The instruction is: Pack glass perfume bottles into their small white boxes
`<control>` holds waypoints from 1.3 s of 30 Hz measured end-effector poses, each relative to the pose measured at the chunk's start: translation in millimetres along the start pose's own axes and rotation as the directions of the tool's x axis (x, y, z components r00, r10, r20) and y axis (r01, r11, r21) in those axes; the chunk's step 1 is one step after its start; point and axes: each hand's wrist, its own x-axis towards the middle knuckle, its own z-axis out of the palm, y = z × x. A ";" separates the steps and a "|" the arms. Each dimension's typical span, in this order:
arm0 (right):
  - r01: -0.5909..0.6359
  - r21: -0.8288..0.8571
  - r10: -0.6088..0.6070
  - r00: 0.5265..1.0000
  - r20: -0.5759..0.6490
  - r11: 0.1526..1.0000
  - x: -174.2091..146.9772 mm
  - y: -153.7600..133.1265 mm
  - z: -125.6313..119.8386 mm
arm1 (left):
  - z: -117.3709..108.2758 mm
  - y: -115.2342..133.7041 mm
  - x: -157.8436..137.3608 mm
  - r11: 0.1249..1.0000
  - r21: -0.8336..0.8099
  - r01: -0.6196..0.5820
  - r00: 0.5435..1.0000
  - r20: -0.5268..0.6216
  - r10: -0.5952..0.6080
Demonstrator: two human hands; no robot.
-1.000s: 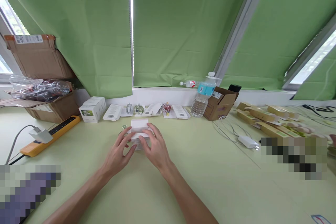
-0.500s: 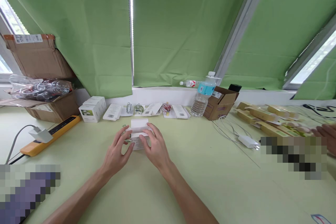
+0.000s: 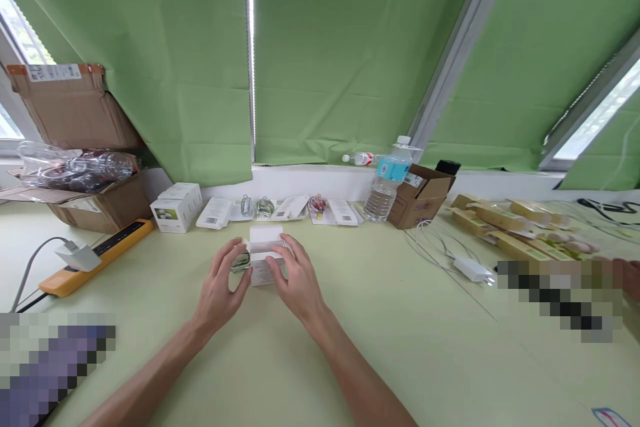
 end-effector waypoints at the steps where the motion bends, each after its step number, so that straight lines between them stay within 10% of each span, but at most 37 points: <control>1: -0.001 -0.001 0.001 1.000 0.001 1.000 0.0 0.1 -0.2 | 0.0 0.0 0.2 1.000 -0.009 0.005 1.000 -0.001 -0.005; 14: -0.007 0.005 0.007 1.000 -0.003 1.000 0.2 -1.5 -0.1 | 9.1 -10.1 -1.4 0.949 -0.091 0.302 0.950 0.108 -0.293; 39: -0.017 -0.065 0.013 0.998 -0.059 0.998 1.6 5.0 -0.3 | 16.4 -24.1 -5.9 0.924 -0.030 0.380 0.901 0.237 -0.363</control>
